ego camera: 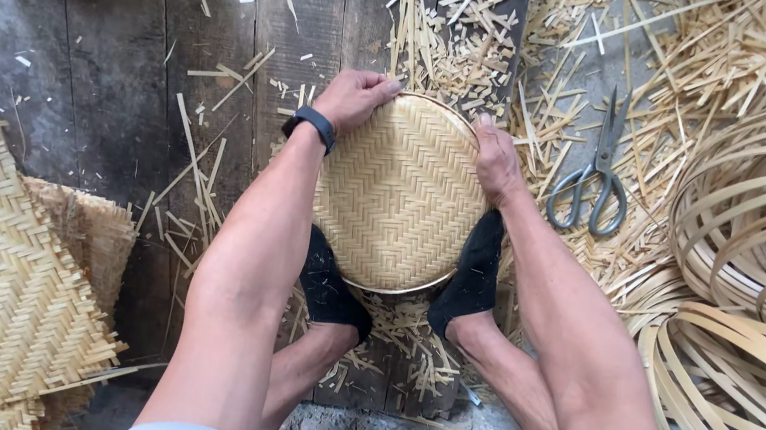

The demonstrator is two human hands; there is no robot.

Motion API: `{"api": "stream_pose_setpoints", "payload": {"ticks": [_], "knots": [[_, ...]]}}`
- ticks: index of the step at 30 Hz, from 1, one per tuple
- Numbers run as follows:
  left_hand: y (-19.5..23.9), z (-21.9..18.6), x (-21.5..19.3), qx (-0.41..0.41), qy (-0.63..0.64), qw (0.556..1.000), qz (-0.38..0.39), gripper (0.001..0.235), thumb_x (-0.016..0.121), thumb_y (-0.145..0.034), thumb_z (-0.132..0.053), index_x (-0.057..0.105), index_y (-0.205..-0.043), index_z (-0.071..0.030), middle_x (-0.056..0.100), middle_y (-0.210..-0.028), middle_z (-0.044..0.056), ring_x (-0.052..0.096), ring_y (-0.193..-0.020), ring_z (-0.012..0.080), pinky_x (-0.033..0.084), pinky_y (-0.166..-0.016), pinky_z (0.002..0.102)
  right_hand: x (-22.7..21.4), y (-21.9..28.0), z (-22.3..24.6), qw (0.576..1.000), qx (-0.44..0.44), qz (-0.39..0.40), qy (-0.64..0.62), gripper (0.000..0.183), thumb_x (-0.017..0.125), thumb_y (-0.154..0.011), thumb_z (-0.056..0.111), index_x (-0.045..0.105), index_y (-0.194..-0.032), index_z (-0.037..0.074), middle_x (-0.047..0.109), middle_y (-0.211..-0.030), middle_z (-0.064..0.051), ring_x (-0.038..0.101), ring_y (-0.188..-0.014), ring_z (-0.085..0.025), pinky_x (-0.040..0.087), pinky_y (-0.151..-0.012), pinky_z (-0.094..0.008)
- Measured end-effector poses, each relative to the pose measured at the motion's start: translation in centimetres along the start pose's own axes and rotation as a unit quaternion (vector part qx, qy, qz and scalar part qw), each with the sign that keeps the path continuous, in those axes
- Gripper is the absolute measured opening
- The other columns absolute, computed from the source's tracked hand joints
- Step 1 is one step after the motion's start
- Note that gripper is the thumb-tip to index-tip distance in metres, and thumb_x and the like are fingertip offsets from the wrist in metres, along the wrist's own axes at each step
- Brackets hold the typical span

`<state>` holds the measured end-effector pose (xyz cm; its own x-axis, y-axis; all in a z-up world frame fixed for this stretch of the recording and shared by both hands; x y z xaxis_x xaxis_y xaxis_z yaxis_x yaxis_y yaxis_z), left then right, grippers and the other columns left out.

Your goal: The person sits on the floor and repeatedly trims the edges of woven bamboo trays using shears and a wooden template. They place the template on the tray, cut the excess material, and then remove the template to reveal the finished circular shape.

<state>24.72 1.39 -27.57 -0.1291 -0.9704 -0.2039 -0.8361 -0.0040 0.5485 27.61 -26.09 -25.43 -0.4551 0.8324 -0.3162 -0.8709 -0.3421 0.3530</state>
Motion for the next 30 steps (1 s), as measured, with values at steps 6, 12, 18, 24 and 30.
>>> {"api": "stream_pose_setpoints", "payload": {"ticks": [6,12,18,24,30], "knots": [[0.8,0.6,-1.9,0.056,0.068,0.987,-0.134,0.044,0.056,-0.104,-0.036,0.059,-0.135,-0.006,0.073,-0.114,0.008,0.07,-0.104,0.0165,0.054,-0.092,0.029,3.7,-4.0,11.5,0.966,-0.25,-0.042,0.039,0.049,0.034,-0.117,0.042,0.065,-0.119,0.004,0.063,-0.11,-0.011,0.063,-0.099,-0.024,0.052,-0.092,-0.038],[13.4,-0.7,-3.8,0.098,-0.218,0.829,-0.505,0.051,0.036,-0.116,-0.038,0.052,-0.147,0.0,0.059,-0.143,0.024,0.057,-0.131,0.0376,0.04,-0.112,0.048,16.1,-5.2,13.4,0.855,-0.046,0.208,0.474,0.069,0.033,-0.091,0.082,0.072,-0.096,0.026,0.047,-0.065,0.001,0.044,-0.061,-0.013,0.029,-0.055,-0.031],[13.8,7.2,-2.6,-0.206,-0.036,0.923,-0.324,0.079,0.028,-0.101,-0.063,0.075,-0.095,0.0,0.069,-0.082,0.028,0.068,-0.082,0.0465,0.048,-0.074,0.054,16.3,-5.7,13.0,0.792,-0.005,0.242,0.561,0.092,0.03,-0.081,0.101,0.069,-0.073,0.018,0.028,-0.056,0.009,0.03,-0.049,-0.007,0.019,-0.044,-0.028],[11.7,9.2,-2.7,-0.196,-0.049,0.921,-0.333,0.079,0.029,-0.1,-0.063,0.076,-0.092,0.0,0.07,-0.088,0.031,0.067,-0.088,0.0483,0.05,-0.079,0.054,15.3,-1.0,17.9,0.83,-0.202,0.089,0.513,0.066,0.05,-0.092,0.069,0.063,-0.125,0.013,0.053,-0.102,-0.01,0.049,-0.101,-0.024,0.038,-0.091,-0.042],[11.3,9.9,-2.5,-0.156,-0.074,0.918,-0.356,0.078,0.025,-0.101,-0.061,0.076,-0.099,-0.001,0.069,-0.097,0.032,0.063,-0.099,0.0522,0.048,-0.088,0.056,17.0,21.9,13.2,0.749,-0.384,0.2,0.502,0.078,0.058,-0.089,0.041,0.041,-0.149,-0.006,0.035,-0.156,-0.025,0.029,-0.146,-0.04,0.02,-0.119,-0.058]]}}
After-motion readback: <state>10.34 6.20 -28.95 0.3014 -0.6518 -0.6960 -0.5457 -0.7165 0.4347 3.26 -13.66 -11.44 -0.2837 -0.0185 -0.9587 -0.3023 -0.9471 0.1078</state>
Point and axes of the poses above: each hand's wrist, its own y-axis away from the middle knuckle, its own x-axis out of the palm, z = x × y, the point moved 7 cm from there along -y, towards the middle knuckle
